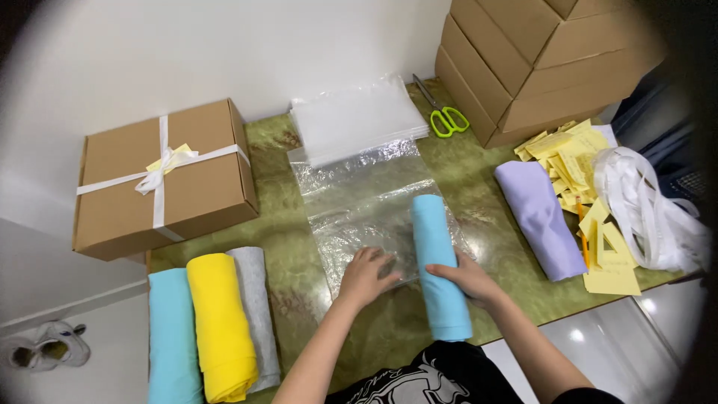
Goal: The person writes on a note with a pencil, attaches it to a tied box, then rolls a fabric item into a plastic bag and places it inside a cardboard box taken from a stack.
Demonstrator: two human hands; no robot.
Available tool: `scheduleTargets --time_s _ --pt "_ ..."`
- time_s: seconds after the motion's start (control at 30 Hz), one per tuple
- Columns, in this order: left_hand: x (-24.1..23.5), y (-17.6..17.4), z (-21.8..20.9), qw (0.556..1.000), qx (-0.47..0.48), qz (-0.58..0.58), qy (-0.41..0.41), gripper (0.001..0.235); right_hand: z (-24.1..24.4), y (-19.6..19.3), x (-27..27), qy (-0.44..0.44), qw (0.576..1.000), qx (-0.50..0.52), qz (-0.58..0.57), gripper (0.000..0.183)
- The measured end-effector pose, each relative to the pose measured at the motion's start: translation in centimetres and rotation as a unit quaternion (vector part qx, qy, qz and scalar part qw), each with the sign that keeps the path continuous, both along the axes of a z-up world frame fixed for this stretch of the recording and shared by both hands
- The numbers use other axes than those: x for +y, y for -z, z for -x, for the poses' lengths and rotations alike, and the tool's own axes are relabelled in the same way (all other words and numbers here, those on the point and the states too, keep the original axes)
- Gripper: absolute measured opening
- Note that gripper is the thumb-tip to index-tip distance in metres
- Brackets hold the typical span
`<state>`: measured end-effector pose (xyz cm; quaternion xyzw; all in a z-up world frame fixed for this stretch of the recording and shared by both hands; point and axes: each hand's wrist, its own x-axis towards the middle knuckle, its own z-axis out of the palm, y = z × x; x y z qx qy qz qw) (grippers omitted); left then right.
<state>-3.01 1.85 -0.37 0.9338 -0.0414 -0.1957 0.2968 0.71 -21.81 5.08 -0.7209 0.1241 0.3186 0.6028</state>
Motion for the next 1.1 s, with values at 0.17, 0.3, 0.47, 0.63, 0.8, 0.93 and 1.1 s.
scheduleTargets --time_s 0.17,0.3,0.47,0.63,0.8,0.93,1.1 --pt "0.6 -1.0 4.1 0.997 0.022 -0.066 0.04 0.074 -1.0 2.3 -3.3 -0.003 0.998 0.002 0.063 0.106" --pt "1.5 4.5 3.8 0.987 -0.089 -0.116 0.062 0.047 -1.0 3.1 -3.1 0.061 0.997 0.04 0.04 0.118" --pt "2.4 10.2 3.3 0.969 -0.192 -0.125 0.096 0.033 -0.6 4.0 -2.5 0.092 0.995 0.045 0.008 0.116" --pt "3.3 10.0 3.8 0.952 -0.268 -0.102 0.106 0.031 0.2 2.7 -2.0 0.104 0.993 0.036 -0.031 0.11" --pt "4.4 10.1 3.2 0.954 -0.256 -0.126 0.087 0.02 -0.8 3.2 -4.0 -0.048 0.997 -0.033 -0.046 0.103" --pt "4.1 6.7 1.9 0.972 -0.229 -0.06 -0.002 0.033 -2.6 2.1 -4.7 -0.237 0.968 -0.077 0.037 0.101" --pt "3.8 3.8 0.6 0.968 -0.224 0.087 -0.065 0.072 -1.7 -2.2 -1.6 -0.419 0.888 -0.075 0.171 0.095"
